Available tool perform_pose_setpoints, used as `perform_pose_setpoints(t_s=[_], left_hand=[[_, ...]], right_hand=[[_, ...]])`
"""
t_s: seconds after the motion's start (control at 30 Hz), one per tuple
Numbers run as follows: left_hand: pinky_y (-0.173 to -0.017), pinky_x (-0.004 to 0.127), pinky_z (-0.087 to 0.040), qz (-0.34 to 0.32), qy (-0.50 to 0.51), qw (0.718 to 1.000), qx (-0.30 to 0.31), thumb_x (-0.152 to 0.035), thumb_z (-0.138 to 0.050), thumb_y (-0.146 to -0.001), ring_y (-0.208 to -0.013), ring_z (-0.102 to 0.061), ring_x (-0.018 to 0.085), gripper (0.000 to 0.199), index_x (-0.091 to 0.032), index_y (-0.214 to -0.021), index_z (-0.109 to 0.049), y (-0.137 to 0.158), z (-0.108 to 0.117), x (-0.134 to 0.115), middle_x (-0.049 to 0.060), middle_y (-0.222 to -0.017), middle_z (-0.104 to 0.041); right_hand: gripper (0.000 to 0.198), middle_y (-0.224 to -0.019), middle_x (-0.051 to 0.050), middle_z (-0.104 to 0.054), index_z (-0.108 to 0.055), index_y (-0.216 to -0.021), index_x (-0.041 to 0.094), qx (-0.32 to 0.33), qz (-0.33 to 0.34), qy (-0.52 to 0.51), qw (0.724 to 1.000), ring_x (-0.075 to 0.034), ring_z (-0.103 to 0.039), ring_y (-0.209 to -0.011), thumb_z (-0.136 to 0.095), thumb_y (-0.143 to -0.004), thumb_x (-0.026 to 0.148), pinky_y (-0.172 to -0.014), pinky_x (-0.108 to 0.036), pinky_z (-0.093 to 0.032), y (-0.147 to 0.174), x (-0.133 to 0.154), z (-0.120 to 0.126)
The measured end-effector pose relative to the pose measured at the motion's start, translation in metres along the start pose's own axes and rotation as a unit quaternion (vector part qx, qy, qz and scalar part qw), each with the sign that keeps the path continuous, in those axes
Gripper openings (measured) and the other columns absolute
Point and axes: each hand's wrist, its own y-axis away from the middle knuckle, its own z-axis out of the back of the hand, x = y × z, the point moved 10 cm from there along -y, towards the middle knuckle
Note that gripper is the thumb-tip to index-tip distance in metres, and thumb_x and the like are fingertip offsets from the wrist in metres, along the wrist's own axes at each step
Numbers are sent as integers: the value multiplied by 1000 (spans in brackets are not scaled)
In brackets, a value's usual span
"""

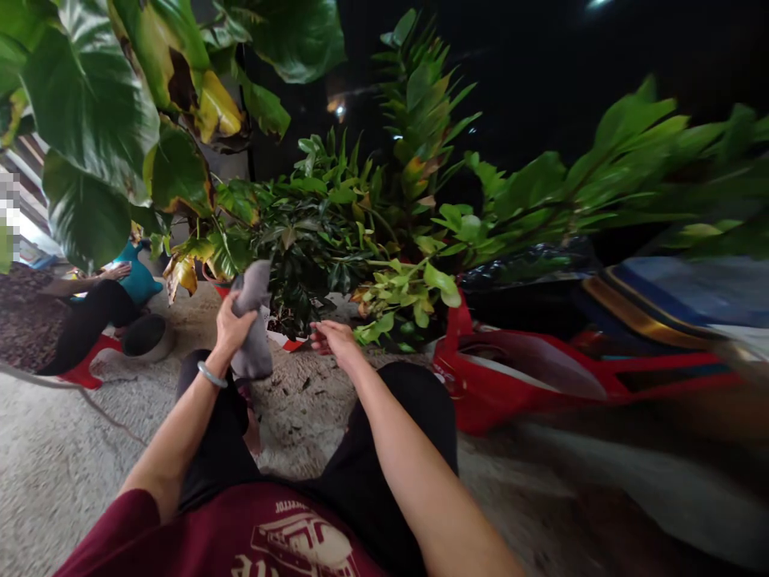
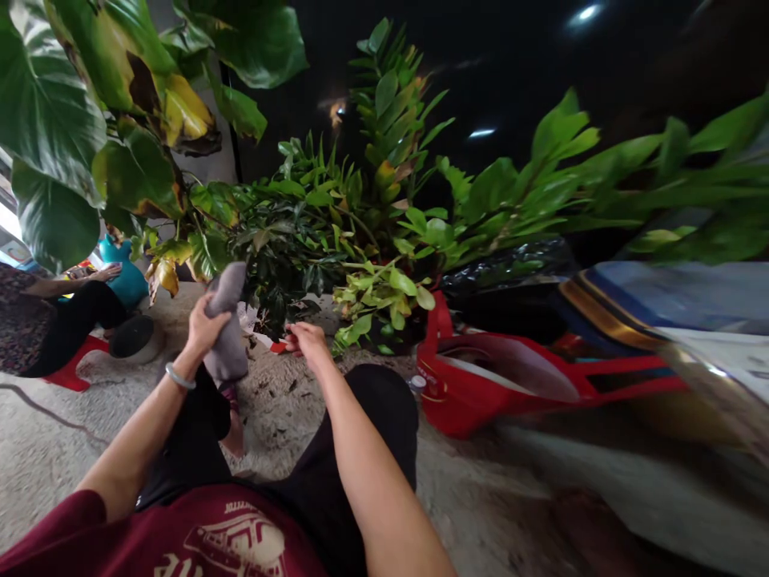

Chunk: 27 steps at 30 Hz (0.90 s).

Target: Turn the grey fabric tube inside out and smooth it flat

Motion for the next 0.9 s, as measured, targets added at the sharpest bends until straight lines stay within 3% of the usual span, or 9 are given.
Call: perform_pose_setpoints(t_s=[0.1,0.17,0.33,0.43,0.53,0.6,0.67,0.77,0.9], left_hand=[[-92,42,-57,80,22,994,67,-22,-72,-63,-93,-70,25,44,-21,-108,-71,47,-17,39,4,-98,-75],[-90,41,-57,99,42,993,38,-21,-71,-63,-92,-70,25,45,-21,-108,-71,54,-4,37,4,-98,-74],[-104,39,-51,-48,59,987,-140,-24,-72,-69,-111,-65,25,48,-23,-117,-67,-7,58,-50,5,-118,-71],[-105,37,-50,-105,45,983,-145,-23,-72,-71,-113,-63,23,50,-23,-120,-64,-39,53,-78,3,-120,-69],[-95,37,-55,-67,28,996,-48,-21,-72,-68,-102,-66,23,49,-20,-116,-64,-32,13,-50,3,-108,-70],[-86,37,-57,-26,25,999,31,-19,-73,-67,-91,-67,24,43,-19,-110,-66,-3,-14,-15,2,-98,-71],[-77,37,-57,-24,43,997,64,-19,-73,-67,-81,-67,23,35,-21,-102,-67,31,-25,8,1,-88,-70],[-71,37,-58,-37,68,997,30,-20,-73,-66,-75,-65,22,32,-25,-97,-68,54,-7,10,-1,-83,-70],[-94,42,-56,-55,48,992,-106,-24,-73,-68,-100,-67,26,43,-23,-110,-67,14,45,-37,3,-106,-72]], right_hand=[[14,-58,2,-69,-74,-90,16,3,4,1,1000,-12,-62,-45,-62,-92,24,-40,-18,-43,2,1,2],[15,-58,2,-68,-73,-90,16,5,3,-1,1000,-11,-62,-45,-60,-93,22,-40,-18,-42,2,1,3],[11,-56,3,-66,-70,-89,15,3,-7,-5,1000,-9,-60,-42,-61,-93,19,-38,-16,-40,1,0,0],[11,-55,3,-64,-68,-88,14,-1,-11,-5,1000,-9,-59,-40,-60,-93,19,-37,-15,-40,-1,0,-3],[11,-55,3,-65,-69,-87,15,-3,-11,-4,1000,-9,-59,-41,-61,-93,20,-37,-16,-39,-1,0,-3],[11,-56,3,-67,-71,-86,16,-3,-7,-4,1000,-10,-61,-42,-63,-92,21,-37,-16,-39,0,0,-1],[12,-57,2,-68,-72,-85,16,-3,-3,-4,1000,-11,-61,-43,-64,-91,22,-38,-17,-40,0,1,2],[12,-57,2,-68,-72,-85,16,0,0,-5,1000,-10,-61,-43,-63,-91,22,-38,-17,-40,0,1,5],[12,-56,2,-66,-70,-86,15,0,-2,-5,1000,-9,-59,-41,-62,-92,22,-38,-15,-40,-2,0,5]])
